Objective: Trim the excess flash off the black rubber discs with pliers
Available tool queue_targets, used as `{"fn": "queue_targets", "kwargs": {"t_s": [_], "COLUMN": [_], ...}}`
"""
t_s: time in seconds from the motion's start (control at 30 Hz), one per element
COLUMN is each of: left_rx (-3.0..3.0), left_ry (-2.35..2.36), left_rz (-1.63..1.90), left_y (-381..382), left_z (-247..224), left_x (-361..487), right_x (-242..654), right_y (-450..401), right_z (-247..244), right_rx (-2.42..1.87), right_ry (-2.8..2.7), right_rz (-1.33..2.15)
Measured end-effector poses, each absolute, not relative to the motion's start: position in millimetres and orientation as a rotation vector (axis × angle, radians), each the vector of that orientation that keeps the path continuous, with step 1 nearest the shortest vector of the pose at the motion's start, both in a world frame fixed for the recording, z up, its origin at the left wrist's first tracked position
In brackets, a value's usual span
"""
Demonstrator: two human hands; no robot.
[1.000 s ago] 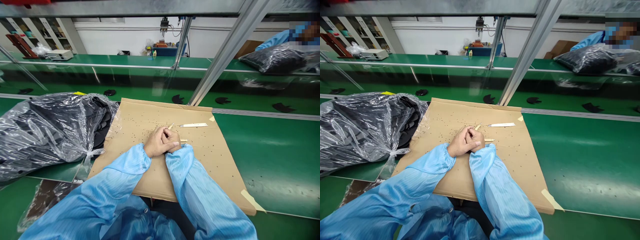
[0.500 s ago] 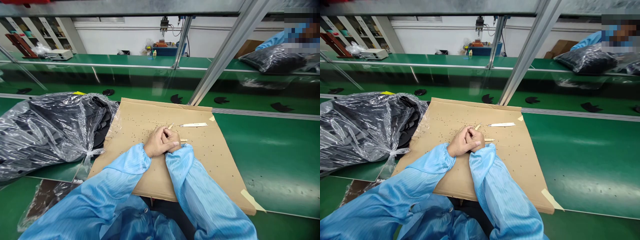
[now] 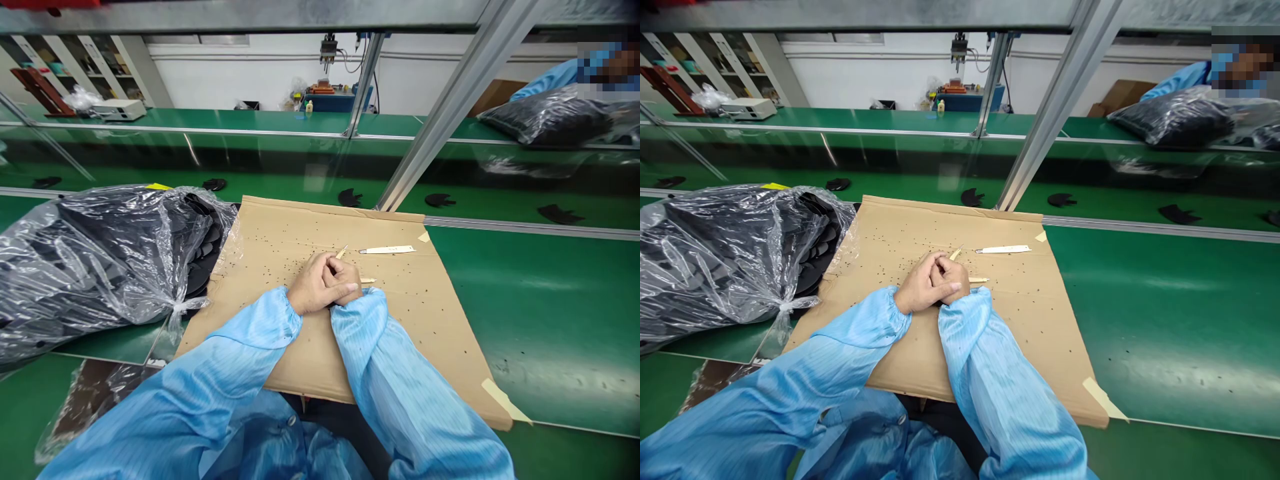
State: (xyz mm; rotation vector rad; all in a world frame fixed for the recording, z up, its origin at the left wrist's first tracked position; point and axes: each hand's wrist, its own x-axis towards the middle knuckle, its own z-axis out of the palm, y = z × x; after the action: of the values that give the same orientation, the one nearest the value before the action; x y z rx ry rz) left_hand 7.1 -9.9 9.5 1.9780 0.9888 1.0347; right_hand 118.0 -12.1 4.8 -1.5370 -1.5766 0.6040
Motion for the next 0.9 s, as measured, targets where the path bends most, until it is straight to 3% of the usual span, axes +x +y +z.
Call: {"fn": "queue_targets", "kwargs": {"t_s": [0.9], "left_rx": [1.968], "left_ry": [0.996], "left_rz": [1.032], "left_y": [-10.3], "left_z": [7.4], "left_x": [6.9], "right_x": [118.2], "right_y": [-12.5], "right_z": [5.8], "right_rx": [-1.569], "right_ry": [-1.578], "right_rz": [0.626]}}
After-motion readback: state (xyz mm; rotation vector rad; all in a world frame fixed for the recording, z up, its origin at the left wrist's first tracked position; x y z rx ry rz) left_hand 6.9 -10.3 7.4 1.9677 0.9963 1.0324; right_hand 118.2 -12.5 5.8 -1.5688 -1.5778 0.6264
